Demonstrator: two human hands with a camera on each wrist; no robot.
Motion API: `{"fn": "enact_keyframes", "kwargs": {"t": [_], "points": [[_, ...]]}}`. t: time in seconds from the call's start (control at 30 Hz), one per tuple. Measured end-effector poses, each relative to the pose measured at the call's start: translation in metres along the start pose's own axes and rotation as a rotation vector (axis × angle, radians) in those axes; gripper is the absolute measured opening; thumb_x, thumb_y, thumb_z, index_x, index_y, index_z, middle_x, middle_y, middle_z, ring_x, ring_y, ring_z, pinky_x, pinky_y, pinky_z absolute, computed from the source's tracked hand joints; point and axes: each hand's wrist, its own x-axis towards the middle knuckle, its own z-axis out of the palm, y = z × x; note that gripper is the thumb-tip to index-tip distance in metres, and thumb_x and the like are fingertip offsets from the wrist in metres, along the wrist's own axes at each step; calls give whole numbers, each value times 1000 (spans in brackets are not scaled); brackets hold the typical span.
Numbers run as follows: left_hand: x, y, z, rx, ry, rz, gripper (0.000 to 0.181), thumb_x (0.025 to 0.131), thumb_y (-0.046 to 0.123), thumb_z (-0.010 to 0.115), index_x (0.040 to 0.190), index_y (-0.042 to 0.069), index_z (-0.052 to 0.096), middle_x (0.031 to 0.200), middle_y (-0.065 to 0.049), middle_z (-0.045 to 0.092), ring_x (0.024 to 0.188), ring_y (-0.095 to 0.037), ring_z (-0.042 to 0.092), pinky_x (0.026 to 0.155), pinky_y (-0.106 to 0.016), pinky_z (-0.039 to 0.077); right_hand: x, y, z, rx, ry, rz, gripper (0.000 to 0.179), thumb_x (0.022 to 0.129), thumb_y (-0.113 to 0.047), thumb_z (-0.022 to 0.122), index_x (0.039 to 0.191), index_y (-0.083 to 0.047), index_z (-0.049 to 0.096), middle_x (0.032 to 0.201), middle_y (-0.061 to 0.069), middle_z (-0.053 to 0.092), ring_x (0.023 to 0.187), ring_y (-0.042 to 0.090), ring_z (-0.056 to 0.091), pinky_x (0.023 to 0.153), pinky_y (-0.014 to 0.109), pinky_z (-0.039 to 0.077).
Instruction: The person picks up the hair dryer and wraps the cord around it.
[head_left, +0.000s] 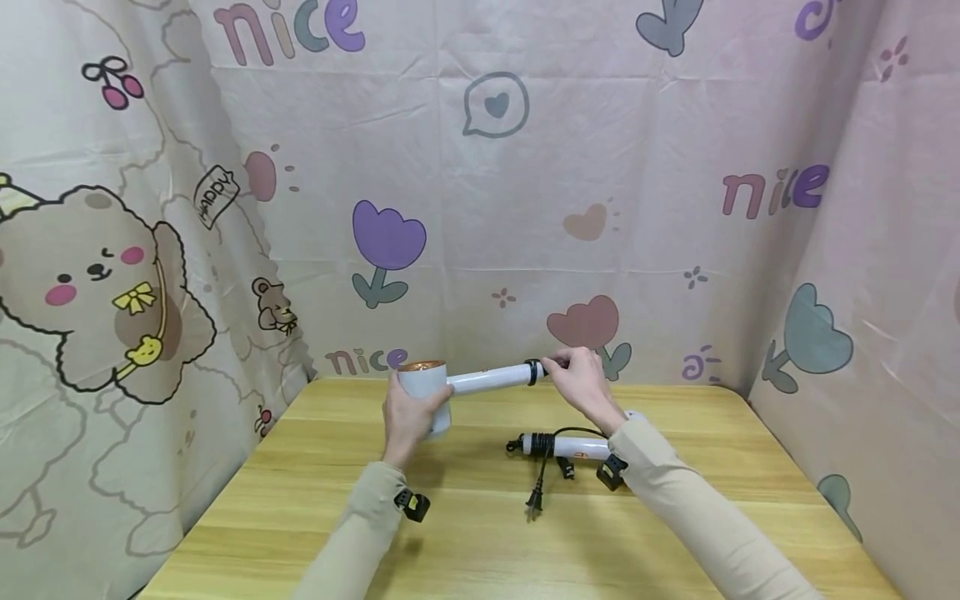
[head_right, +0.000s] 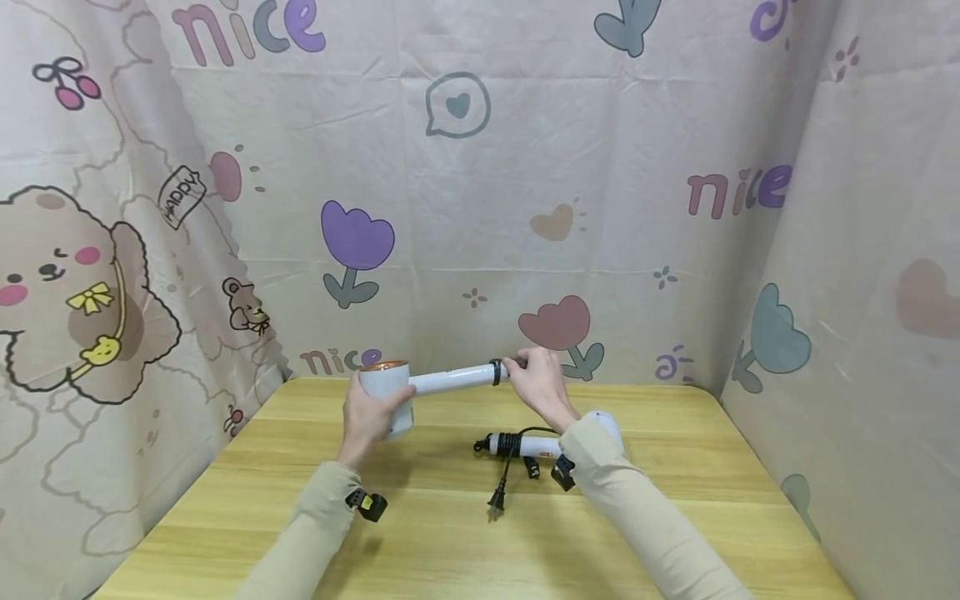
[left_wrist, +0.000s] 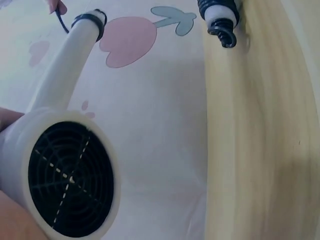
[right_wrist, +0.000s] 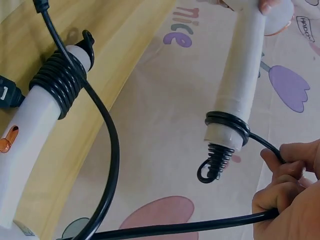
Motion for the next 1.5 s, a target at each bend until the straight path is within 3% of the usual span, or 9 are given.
{"fn": "enact_keyframes", "kwargs": {"t": [0.17, 0.37, 0.63, 0.9, 1.23, 1.37, 1.5], "points": [[-2, 1, 7, -20, 58, 7, 91, 67, 33, 89, 139, 8, 39, 112, -17, 62, 93, -33, 63, 75, -43, 57, -1, 1, 1, 16, -4, 10, 34, 98, -23, 59, 69, -5, 65, 50, -1, 40, 46, 16, 35, 50, 27, 30], [-3, 2, 11, -58, 100, -23, 93, 68, 36, 88, 140, 6, 39, 113, -19, 61, 95, -34, 63, 76, -45, 57, -6, 4, 4, 21, -14, 35, 29, 99, -24, 56, 80, -6, 70, 55, -1, 43, 48, 15, 36, 56, 30, 35], [-2, -7, 3, -118, 130, -156, 94, 68, 41, 88, 140, 8, 39, 114, -15, 59, 98, -30, 60, 77, -42, 56, -17, 7, 13, 30, -108, 22, 32, 102, -27, 49, 89, -11, 74, 53, -2, 40, 45, 11, 29, 49, 26, 30], [2, -7, 2, -264, 85, -257, 87, 71, 34, 87, 139, 8, 40, 119, -15, 55, 99, -27, 58, 75, -34, 55, -23, 23, 7, 127, -180, -5, 28, 102, -19, 50, 96, -14, 76, 64, -1, 54, 47, 10, 31, 45, 23, 29], [8, -11, -1, -430, 75, -331, 81, 74, 29, 85, 138, 9, 40, 121, -11, 53, 89, -18, 61, 73, -32, 57, -33, 37, 0, 237, -324, 82, 26, 103, -19, 50, 108, -13, 75, 73, 7, 55, 47, 10, 25, 43, 22, 24], [6, -9, 2, -487, 63, -383, 82, 74, 27, 85, 138, 7, 38, 120, -11, 54, 84, -15, 62, 72, -31, 57, -35, 40, 2, 198, -356, 78, 25, 102, -23, 52, 112, -18, 74, 73, 9, 57, 47, 11, 27, 43, 22, 24], [5, -5, 4, -528, 58, -412, 82, 75, 26, 85, 139, 6, 37, 121, -11, 54, 84, -15, 63, 73, -32, 58, -38, 42, 8, 101, -357, 2, 24, 102, -23, 54, 117, -20, 72, 64, 4, 51, 47, 12, 27, 44, 22, 26]]}}
